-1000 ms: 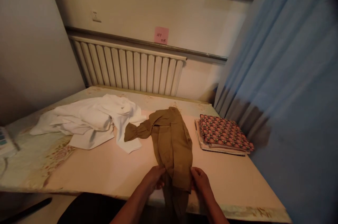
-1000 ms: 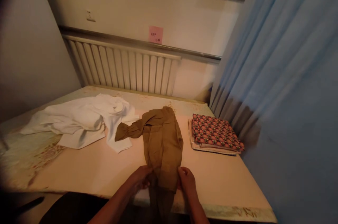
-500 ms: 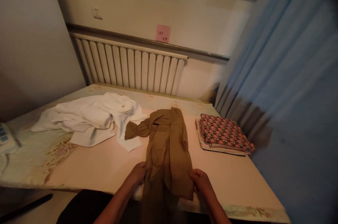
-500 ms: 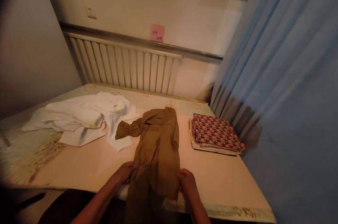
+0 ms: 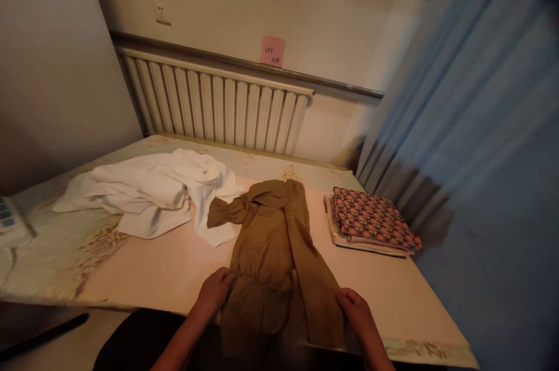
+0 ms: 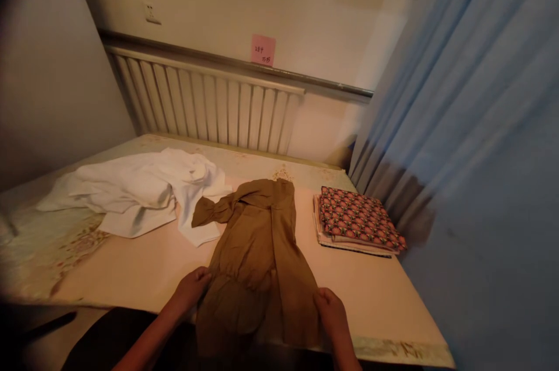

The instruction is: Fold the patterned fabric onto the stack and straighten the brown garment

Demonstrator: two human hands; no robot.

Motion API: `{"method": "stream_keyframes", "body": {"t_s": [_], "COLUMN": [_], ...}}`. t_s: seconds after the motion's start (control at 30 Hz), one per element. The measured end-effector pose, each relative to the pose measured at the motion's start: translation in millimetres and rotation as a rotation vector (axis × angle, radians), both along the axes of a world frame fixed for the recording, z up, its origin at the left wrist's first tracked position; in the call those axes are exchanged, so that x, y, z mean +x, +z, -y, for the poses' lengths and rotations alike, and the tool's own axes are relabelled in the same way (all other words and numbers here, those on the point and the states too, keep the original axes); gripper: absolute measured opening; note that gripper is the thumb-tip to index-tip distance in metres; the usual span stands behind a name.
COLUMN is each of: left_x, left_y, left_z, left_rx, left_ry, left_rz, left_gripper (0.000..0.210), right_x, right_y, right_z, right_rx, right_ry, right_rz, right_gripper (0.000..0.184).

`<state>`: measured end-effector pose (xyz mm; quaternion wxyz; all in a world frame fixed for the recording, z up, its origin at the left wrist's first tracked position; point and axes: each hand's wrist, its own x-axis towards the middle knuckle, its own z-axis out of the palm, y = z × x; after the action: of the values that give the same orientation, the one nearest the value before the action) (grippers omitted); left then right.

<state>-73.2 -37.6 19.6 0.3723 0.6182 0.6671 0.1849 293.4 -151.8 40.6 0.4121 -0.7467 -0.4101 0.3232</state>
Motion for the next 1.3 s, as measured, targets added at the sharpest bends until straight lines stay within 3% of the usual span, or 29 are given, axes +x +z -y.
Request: {"method": "stream_keyframes", "body": {"t_s": [0.13,0.3,0.47,0.6,0.73,0.87,1.07,1.2,1.3], "left_x": [2,10,21,28,21,4,-7,-6,-5], "left_y": [-0.3,-3.5,-12.2,-18.2,-13.6,-8.0,-20.8,-25.2,-24.2], "left_z": [7,23,44,62,70,67,71,76,80], "left_rx": [-0.009,-0.204,-0.077,-0.093,-0.115,-0.102,-0.037,-0.058,-0.11], "left_ry": [0.08,0.191,0.115,0.047,0.021,0.06,0.075,0.079,0.069], "left_rz": [0.145,0.36,0.338,0.532,0.678,0.676,0.513,0.489,0.583], "left_gripper": [0.023,0.026,0.022,0.028,0.035,0.036,0.028,0.034,0.039], "right_x": [5,13,18,23,29,29,21,13,6], "right_y": [19.1,35.1,15.1,-1.3,2.7,5.6,-14.1,-10.9,-6.8], "right_z": [11,18,21,24,28,33,44,41,30], "right_rx": [0.012,0.004,-0.051,-0.096,-0.082,-0.085,-0.135,-0.055,-0.024], "right_ry": [-0.028,-0.103,-0.04,-0.017,-0.015,0.022,0.139,0.083,0.103], "right_rz": [0.03,0.105,0.149,0.164,0.166,0.166,0.398,0.53,0.563], "right_gripper": [0.041,0.041,0.044,0.046,0.042,0.038,0.031,0.037,0.036]}}
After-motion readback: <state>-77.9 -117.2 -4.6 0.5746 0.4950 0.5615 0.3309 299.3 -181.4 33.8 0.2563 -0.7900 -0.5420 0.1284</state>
